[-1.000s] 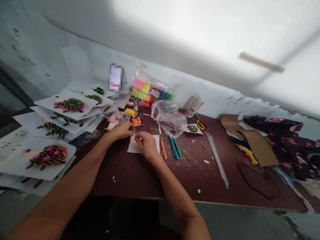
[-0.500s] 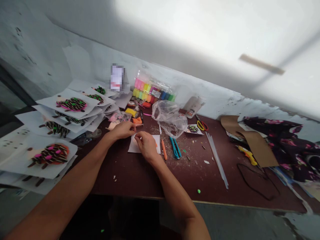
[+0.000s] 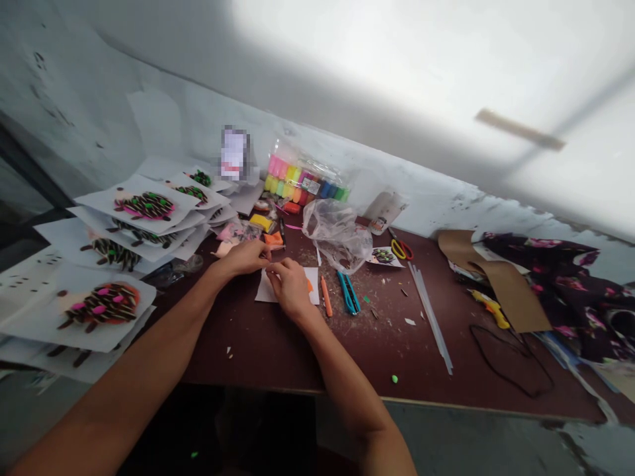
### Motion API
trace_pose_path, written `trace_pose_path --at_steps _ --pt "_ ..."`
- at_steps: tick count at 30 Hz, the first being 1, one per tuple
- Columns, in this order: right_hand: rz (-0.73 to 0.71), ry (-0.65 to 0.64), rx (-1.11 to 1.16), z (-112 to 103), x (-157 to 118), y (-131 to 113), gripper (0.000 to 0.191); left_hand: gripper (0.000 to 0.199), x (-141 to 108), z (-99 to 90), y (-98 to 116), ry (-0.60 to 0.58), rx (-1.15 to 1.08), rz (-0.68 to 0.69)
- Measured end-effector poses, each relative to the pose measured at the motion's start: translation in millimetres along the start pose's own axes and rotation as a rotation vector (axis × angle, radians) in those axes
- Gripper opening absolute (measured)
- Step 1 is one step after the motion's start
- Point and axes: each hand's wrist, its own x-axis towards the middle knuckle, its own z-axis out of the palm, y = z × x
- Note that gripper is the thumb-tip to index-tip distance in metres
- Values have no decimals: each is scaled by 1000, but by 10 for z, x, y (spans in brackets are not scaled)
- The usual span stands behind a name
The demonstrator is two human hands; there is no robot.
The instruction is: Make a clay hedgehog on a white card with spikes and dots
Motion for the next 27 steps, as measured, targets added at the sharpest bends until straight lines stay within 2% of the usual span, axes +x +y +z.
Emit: trace_pose_path --at_steps 6,11,19,27 --pt "29 4 1 32 6 9 17 21 0 -4 -1 -11 -17 2" --pt "32 -48 -114 14 33 -32 11 23 3 1 -2 -3 -26 3" --pt "94 -113 -243 25 75 -71 13 21 9 4 -6 -7 -18 3" --pt "61 -169 -283 -6 48 -115 20 22 6 -13 -5 -21 -12 8"
